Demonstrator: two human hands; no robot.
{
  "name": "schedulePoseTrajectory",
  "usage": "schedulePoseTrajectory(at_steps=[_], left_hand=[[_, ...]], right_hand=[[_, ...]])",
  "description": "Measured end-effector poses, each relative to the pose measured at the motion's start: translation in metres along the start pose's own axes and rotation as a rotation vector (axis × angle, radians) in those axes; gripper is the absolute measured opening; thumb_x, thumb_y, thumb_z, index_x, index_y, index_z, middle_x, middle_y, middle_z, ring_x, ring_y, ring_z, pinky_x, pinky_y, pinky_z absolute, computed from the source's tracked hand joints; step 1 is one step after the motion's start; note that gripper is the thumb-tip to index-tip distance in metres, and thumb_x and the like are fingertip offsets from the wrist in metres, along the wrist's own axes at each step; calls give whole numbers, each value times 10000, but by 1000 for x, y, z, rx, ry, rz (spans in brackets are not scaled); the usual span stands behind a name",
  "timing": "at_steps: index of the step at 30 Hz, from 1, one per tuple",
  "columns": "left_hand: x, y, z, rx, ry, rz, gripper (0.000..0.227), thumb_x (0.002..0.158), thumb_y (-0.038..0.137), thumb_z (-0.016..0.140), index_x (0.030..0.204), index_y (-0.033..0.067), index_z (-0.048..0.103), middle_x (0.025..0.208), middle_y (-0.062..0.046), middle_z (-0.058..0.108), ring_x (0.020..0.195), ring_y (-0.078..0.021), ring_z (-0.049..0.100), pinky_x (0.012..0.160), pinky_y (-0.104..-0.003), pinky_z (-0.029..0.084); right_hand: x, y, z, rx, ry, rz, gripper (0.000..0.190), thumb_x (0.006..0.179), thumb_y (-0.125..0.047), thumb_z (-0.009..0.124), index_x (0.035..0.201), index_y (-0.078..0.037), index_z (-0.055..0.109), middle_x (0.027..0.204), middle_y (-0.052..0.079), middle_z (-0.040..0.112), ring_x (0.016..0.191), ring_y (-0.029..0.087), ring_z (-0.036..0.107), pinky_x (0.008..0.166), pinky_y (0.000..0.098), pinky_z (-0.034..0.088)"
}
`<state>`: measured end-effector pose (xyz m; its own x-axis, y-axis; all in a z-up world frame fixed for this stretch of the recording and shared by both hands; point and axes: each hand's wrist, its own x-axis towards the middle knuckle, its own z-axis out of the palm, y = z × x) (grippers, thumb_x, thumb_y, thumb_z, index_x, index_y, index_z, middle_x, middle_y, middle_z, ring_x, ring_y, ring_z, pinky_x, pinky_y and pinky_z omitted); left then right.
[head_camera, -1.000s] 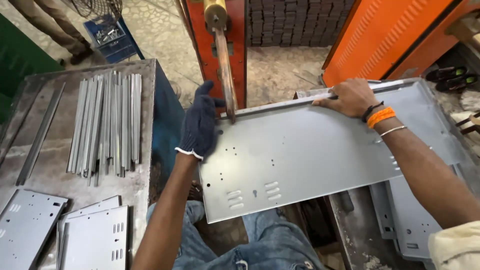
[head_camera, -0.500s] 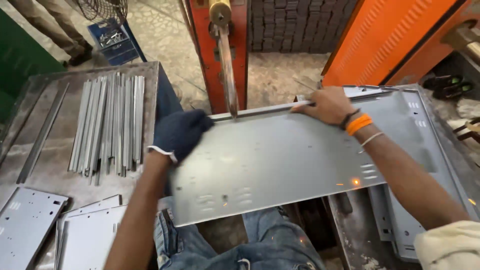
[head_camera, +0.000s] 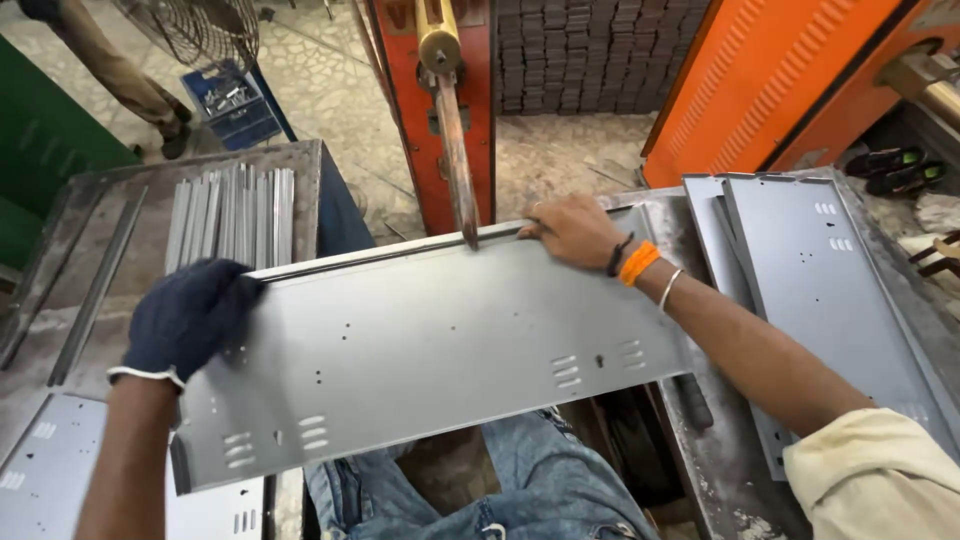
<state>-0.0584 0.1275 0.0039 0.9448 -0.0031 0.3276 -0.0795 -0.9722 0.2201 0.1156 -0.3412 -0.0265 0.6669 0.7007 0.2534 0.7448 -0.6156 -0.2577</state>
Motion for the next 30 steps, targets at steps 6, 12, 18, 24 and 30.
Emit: schedulePoseTrajectory(at_steps=[6, 12, 18, 24, 30], left_hand=[[35, 104, 27, -208, 198, 394, 314, 861, 262, 757, 1104, 64, 735, 953, -148, 727, 876, -352, 698, 784, -469, 540], [66, 152, 81, -220, 26, 287, 184, 925, 304, 694, 960, 132, 751, 834, -158, 732, 783, -375, 706, 696, -515, 528], [68, 159, 77, -131, -52, 215, 215, 915, 341, 682, 877, 133, 720, 749, -177, 708, 731, -388, 698, 661, -535, 515], [67, 157, 79, -113, -145, 154, 210, 907, 359, 665, 917, 159, 727, 719, -182, 705, 704, -397, 696, 645, -548, 513], [71, 157, 72, -70, -86, 241, 382, 935, 522, 660, 854, 156, 733, 727, -184, 704, 713, -405, 696, 647, -544, 525]], right_hand=[[21, -27, 17, 7, 29, 19, 333, 986, -326, 627, 829, -39, 687, 706, 167, 689, 658, 348, 669, 633, 483, 474], [22, -20, 36, -31, 38, -26, 205, 904, -199, 599, 850, -37, 712, 669, 179, 677, 623, 337, 665, 622, 480, 463], [25, -32, 18, -62, -89, 51, 450, 1019, -374, 615, 750, -19, 676, 604, 169, 628, 552, 332, 619, 596, 460, 434], [22, -19, 43, -85, -23, -31, 285, 947, -273, 599, 804, -43, 693, 670, 141, 665, 631, 322, 661, 626, 484, 464], [22, -24, 17, 28, -70, -46, 309, 1002, -340, 599, 988, -45, 691, 914, 193, 710, 829, 408, 671, 737, 511, 500]])
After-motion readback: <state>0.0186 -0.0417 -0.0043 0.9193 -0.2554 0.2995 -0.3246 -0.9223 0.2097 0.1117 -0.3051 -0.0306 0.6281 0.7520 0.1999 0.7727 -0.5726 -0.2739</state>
